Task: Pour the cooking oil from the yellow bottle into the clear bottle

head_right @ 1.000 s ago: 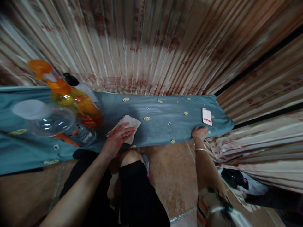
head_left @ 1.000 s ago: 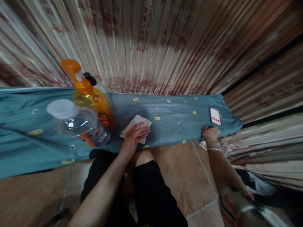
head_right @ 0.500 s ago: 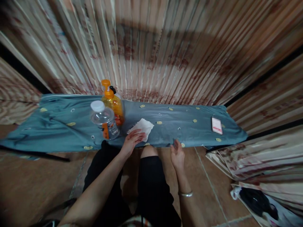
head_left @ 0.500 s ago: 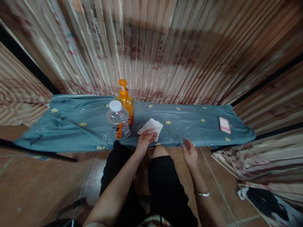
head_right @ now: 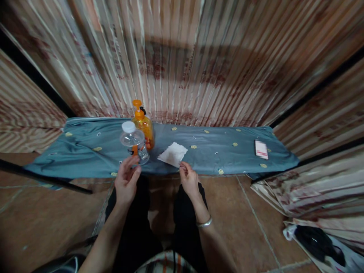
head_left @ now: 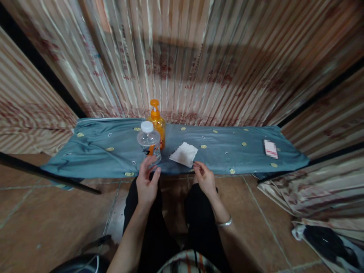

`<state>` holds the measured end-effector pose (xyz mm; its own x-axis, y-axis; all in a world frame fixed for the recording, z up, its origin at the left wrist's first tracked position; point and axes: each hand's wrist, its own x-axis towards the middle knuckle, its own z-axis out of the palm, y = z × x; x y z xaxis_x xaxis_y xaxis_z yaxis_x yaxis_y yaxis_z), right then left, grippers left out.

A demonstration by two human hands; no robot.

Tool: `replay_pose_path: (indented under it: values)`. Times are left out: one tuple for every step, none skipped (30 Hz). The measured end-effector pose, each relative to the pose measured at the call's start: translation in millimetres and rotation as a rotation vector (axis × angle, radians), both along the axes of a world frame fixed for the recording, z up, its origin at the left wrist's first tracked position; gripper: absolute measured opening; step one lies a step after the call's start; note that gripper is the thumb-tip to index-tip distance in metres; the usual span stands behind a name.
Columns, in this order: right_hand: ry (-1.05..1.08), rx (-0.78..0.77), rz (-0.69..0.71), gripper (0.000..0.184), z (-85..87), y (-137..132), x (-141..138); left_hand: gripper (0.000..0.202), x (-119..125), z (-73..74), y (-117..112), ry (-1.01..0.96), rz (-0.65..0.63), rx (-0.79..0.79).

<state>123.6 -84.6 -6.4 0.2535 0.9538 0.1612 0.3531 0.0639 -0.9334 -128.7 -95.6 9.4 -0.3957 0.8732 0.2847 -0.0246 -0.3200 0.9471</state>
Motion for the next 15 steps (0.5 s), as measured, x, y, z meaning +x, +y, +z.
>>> replay_pose_path:
  values:
    - [0.002,-0.01,0.003,0.032,0.4,-1.9,-1.6,0.082,-9.3,2.0,1.1,0.076,0.107,0.042]
    - [0.006,-0.018,0.007,0.03,0.7,-3.8,-2.3,0.1,-17.6,3.8,5.4,0.158,0.192,0.059]
    - [0.009,-0.022,0.011,0.029,1.1,-5.5,-2.2,0.116,-24.6,5.5,12.8,0.221,0.242,0.048]
    - [0.011,-0.022,0.016,0.029,2.1,-7.0,-1.6,0.131,-29.9,7.1,23.0,0.262,0.264,0.028]
    - [0.012,-0.022,0.024,0.028,3.8,-8.0,-0.7,0.143,-33.7,8.6,35.1,0.274,0.276,0.016]
    - [0.014,-0.019,0.033,0.028,6.6,-8.4,0.4,0.15,-35.8,10.1,48.3,0.274,0.275,0.004]
    - [0.015,-0.012,0.041,0.029,10.6,-7.9,1.3,0.151,-36.5,11.4,61.6,0.266,0.269,0.0]
    - [0.009,-0.004,0.049,0.028,16.0,-6.5,1.8,0.152,-36.1,12.6,74.1,0.247,0.267,-0.006]
    - [-0.008,0.008,0.045,0.028,22.7,-4.2,1.5,0.152,-35.1,13.5,85.2,0.234,0.255,-0.022]
    - [-0.035,0.021,0.054,0.027,30.7,-1.1,0.3,0.152,-33.8,13.9,94.3,0.218,0.241,-0.044]
    - [-0.064,0.039,0.073,0.026,40.0,2.9,-2.1,0.153,-32.5,13.9,101.3,0.199,0.231,-0.073]
    - [-0.089,0.063,0.098,0.025,50.3,7.6,-5.8,0.153,-31.7,13.2,106.3,0.19,0.216,-0.101]
    - [-0.113,0.089,0.135,0.025,61.5,13.2,-11.0,0.152,-31.5,11.8,109.7,0.194,0.207,-0.139]
    - [-0.143,0.108,0.184,0.027,73.2,19.5,-17.5,0.149,-32.0,9.9,111.7,0.212,0.212,-0.201]
    - [-0.182,0.126,0.235,0.028,85.3,26.8,-25.3,0.142,-33.2,7.3,113.0,0.239,0.219,-0.26]
